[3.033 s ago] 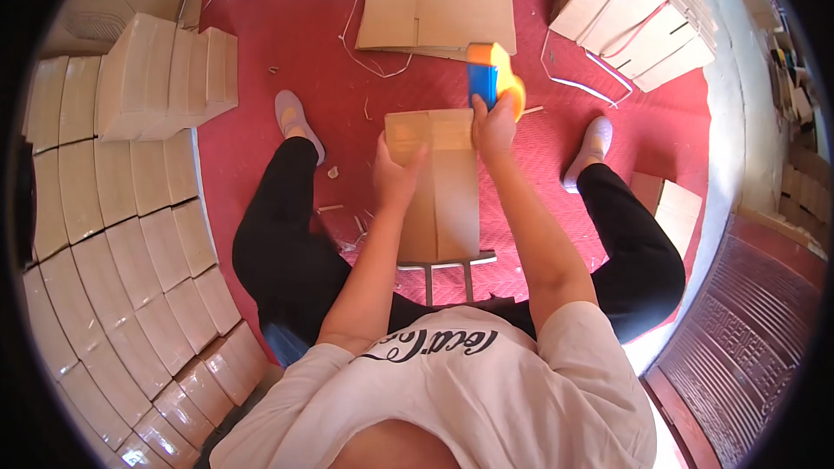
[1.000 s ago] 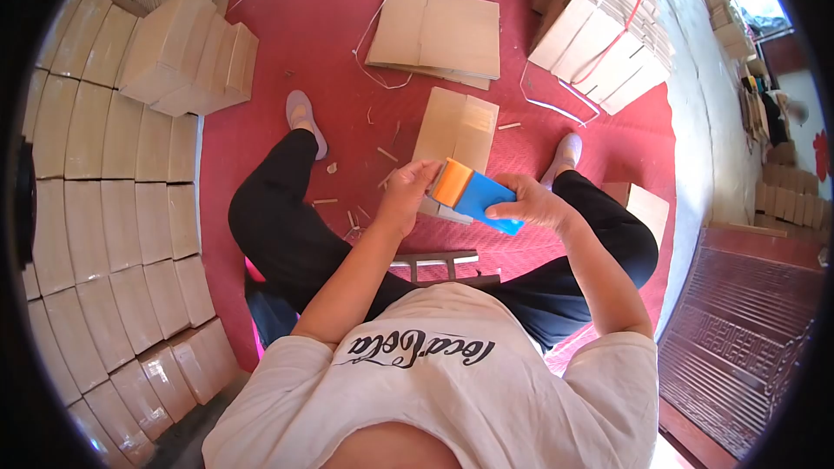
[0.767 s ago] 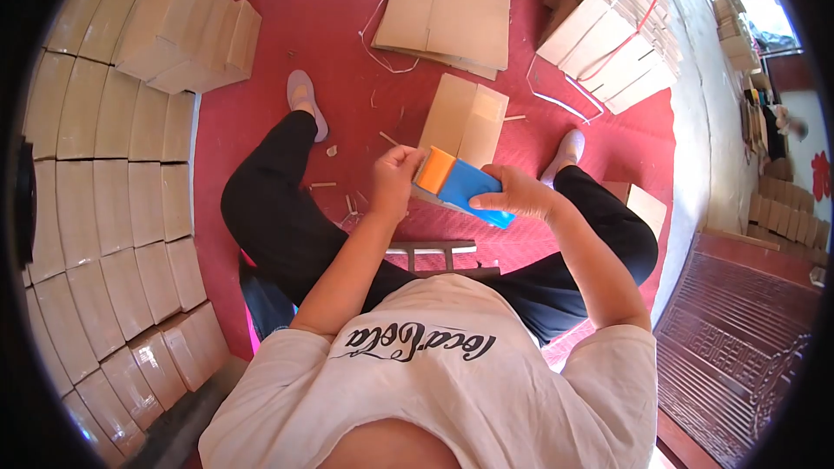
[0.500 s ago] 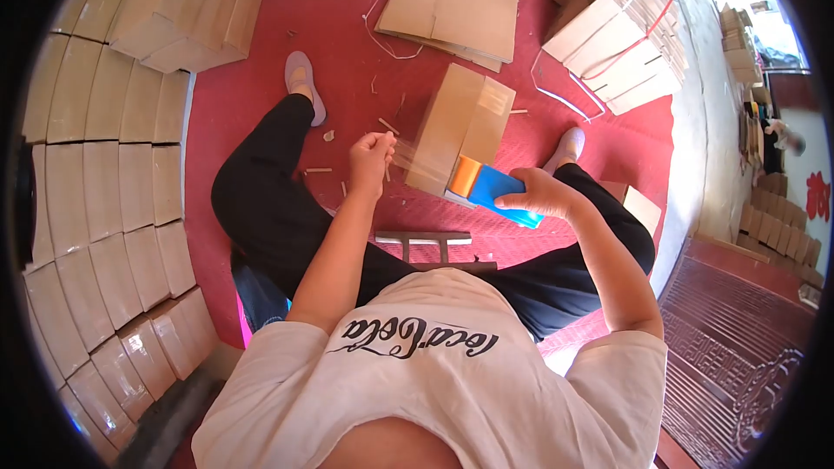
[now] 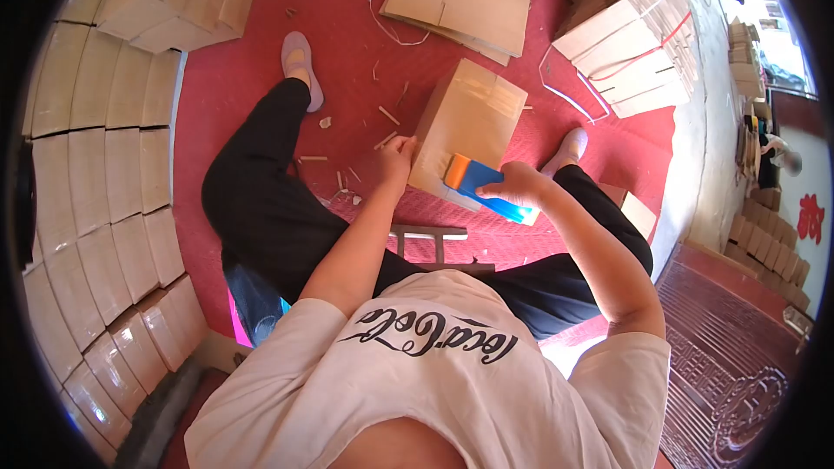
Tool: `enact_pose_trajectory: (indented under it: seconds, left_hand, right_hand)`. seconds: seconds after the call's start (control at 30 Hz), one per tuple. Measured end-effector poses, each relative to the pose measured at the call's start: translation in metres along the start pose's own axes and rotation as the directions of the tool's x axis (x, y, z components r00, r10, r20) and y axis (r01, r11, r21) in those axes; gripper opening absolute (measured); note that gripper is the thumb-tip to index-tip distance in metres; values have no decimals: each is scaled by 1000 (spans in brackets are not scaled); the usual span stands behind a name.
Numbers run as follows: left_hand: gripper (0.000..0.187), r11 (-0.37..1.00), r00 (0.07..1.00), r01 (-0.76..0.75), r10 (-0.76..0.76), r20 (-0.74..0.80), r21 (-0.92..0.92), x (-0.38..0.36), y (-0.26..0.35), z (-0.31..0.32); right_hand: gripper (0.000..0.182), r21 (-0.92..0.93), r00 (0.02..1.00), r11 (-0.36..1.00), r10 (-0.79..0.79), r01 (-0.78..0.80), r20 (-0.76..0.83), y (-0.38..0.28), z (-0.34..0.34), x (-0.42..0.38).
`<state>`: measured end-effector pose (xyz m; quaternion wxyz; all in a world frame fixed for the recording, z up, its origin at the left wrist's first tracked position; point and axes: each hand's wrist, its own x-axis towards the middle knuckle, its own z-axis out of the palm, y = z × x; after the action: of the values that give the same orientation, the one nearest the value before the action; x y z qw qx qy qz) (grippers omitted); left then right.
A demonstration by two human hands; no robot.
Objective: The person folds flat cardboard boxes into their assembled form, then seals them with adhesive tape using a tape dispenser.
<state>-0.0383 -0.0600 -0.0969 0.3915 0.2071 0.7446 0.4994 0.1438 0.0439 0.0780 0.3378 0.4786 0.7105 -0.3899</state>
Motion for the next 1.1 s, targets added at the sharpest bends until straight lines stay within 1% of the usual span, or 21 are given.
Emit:
enact_pose_trajectory:
  seconds: [0.07,0.13,0.17,0.23,0.27,0.33,0.47,0.53,0.57,0.63,0.67,0.7,0.77,0.83,0.9,0.93,0.97,1.0,1.03,1.07,1.1]
  left_hand:
    - [21,1000,1000,-4,4,-15,27,3,-1,-1]
    - [20,984,997,-31,17,81,176,8,-6,-3]
    - [20,984,997,-26,12,80,176,9,-8,-3]
    - [24,864,968,200,-247,44,462,17,-33,1]
    - [24,865,968,201,-249,44,460,26,-47,2]
    - [31,787,967,161,-248,66,596,42,-69,4]
    - [38,832,954,239,-298,41,500,45,-23,1]
    - [50,987,948,13,-64,313,162,47,-30,24]
    - [50,986,945,13,-66,320,165,50,-35,27]
    - [58,955,882,133,-236,407,265,57,-51,33]
    - [62,978,872,53,-144,467,204,64,-62,36]
    - [62,978,868,46,-141,476,206,64,-59,35]
    - [60,797,915,31,-265,304,604,67,-51,32]
    - [61,781,914,13,-263,310,624,64,-28,22]
    - [63,723,954,70,-249,165,687,55,4,9]
    - [63,715,954,66,-249,166,696,51,4,12]
    - [63,881,967,-67,-58,247,468,47,9,19]
    - [63,958,950,-207,149,273,198,46,9,24]
    - [63,956,949,-211,150,276,205,50,-14,30]
    - [62,995,961,7,-34,275,100,64,-52,43]
    - [61,974,929,227,-216,300,-1,65,-49,45]
  right_hand:
    - [65,-11,1000,1000,7,-7,9,-3,-2,2]
    - [65,-5,999,1000,7,-7,35,-9,-7,1]
    - [65,2,998,1000,10,-10,57,-11,-10,-1]
    - [65,4,998,1000,10,-10,65,-14,-13,-4]
    - [65,7,998,1000,7,-7,70,-16,-14,-4]
    - [66,27,997,999,27,-29,73,-13,-11,-3]
    - [65,-10,995,999,41,-41,96,-14,-15,1]
    - [65,-17,994,999,35,-33,104,-13,-17,4]
    - [65,-24,994,999,32,-29,109,-11,-17,4]
    - [65,-3,994,1000,26,-26,106,-6,-12,7]
    - [65,13,995,1000,14,-15,96,-3,-11,9]
    - [65,21,996,1000,19,-21,90,-1,-10,11]
    - [64,-32,995,999,19,-16,96,0,-10,15]
    - [66,0,997,1000,-3,3,72,-2,-12,12]
    - [68,46,998,998,-32,30,60,-1,-8,11]
    - [67,33,998,999,-35,33,57,0,-7,13]
    - [67,16,998,999,-38,37,53,1,-8,14]
    - [66,19,998,1000,-27,25,63,-2,-10,11]
    - [66,27,998,999,-31,29,62,-2,-7,10]
    - [66,28,998,999,-47,46,39,-2,-7,10]
    - [66,34,998,998,-57,57,14,-2,-8,8]
